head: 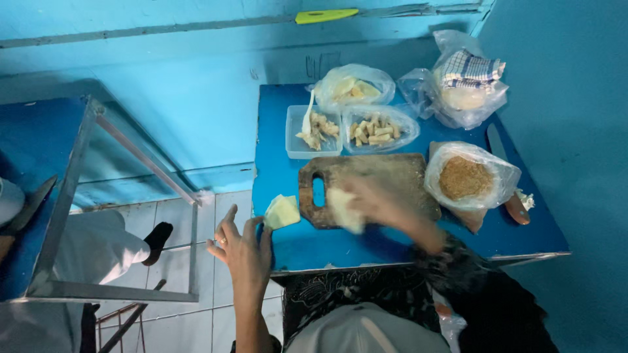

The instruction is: The person places a thin pastry wrapper on a wooden cutting board, spoons a brown filling from a plastic bag onto it, folds and rolls the wrapper by hand into a roll, and places the finished roll into a container with other rolled pieces. They repeat this cycle with new wrappers throughout the clip.

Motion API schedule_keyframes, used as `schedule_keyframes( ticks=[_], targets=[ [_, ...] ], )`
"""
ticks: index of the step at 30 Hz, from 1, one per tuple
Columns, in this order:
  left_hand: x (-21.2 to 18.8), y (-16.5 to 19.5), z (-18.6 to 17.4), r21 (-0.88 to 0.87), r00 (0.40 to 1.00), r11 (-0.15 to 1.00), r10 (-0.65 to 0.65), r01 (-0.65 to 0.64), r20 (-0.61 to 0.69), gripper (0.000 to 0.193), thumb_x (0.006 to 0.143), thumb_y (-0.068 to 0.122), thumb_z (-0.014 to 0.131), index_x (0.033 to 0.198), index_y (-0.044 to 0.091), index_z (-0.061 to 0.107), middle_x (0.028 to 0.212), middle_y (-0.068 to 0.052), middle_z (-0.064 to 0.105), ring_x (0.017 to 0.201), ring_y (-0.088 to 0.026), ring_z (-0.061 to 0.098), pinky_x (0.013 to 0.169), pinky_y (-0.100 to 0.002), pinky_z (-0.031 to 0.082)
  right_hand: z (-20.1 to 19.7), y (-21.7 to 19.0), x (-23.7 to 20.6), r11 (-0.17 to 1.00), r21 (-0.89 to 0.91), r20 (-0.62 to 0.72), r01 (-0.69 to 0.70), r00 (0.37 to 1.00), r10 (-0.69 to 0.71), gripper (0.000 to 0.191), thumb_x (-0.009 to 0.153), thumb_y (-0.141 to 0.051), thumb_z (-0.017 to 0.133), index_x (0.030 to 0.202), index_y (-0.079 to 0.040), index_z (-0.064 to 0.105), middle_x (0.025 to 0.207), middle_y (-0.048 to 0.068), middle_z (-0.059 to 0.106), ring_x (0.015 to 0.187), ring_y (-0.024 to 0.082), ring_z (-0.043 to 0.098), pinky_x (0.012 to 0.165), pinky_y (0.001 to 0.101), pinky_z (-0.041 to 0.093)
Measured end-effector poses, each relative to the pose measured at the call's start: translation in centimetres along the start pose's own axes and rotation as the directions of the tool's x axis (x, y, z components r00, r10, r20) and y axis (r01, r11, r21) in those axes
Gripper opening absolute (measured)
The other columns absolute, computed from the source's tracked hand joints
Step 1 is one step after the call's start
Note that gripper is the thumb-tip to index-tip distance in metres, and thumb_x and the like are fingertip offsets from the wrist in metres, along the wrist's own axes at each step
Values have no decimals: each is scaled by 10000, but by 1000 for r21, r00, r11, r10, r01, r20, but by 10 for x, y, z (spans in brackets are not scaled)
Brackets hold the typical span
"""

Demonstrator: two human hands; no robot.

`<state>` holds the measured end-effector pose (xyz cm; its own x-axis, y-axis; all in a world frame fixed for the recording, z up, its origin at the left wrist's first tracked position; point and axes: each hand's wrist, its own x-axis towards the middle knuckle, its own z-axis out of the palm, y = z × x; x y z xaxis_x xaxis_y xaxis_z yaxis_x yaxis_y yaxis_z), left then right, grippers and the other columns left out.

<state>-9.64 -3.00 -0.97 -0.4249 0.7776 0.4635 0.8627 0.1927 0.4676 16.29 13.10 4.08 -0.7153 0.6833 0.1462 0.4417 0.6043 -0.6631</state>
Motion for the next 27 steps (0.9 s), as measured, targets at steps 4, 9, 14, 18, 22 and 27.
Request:
schedule_keyframes(
  ticks=[4,9,14,18,22,27],
  targets=[
    [7,4,-7,-91,999,996,-7,3,-36,422,891,203,737,1302,132,668,1507,-168,463,1359,-397,439,1115,-681,217,-57,14,-43,822,-430,-156,-373,928,339,374,864,-243,691,1225,-149,693,1050,142,736,978,324,715,845,455,545],
    [33,47,-8,-378,972,896,220,-235,-82,544,863,220,811,1366,129,624,1528,-200,438,1375,-408,438,1108,-535,378,-85,-23,-38,957,-292,24,-2,1000,10,304,909,-241,668,1189,-128,701,1072,143,743,996,340,702,820,448,529],
    [43,99,6,-777,846,629,428,-25,319,731,807,154,848,1450,70,510,1168,-170,710,1062,-252,715,873,-365,565,-63,-45,-19,991,-125,298,-51,951,87,503,910,-201,629,1398,-177,509,1070,118,716,976,274,709,796,417,521],
    [44,109,30,-675,862,720,233,158,451,608,877,37,678,1465,95,536,935,-201,751,833,-312,755,738,-405,580,-53,-28,1,998,-55,318,-34,947,50,556,916,-138,661,1433,-165,457,1008,155,655,924,301,671,768,401,523],
    [38,110,57,-511,949,851,249,-118,196,616,899,-56,589,1495,66,490,1051,-256,671,861,-424,683,708,-485,541,-31,-5,14,988,-148,22,41,999,-38,518,917,-115,663,1400,-154,480,1013,108,681,909,258,711,761,387,540],
    [36,107,71,-222,938,940,301,-261,170,616,817,-68,574,1421,36,516,1131,-225,615,968,-426,645,771,-497,529,-25,16,15,935,-355,-150,0,987,-58,415,905,-113,683,1310,-146,602,1041,111,684,962,299,686,810,431,535]
  ],
)
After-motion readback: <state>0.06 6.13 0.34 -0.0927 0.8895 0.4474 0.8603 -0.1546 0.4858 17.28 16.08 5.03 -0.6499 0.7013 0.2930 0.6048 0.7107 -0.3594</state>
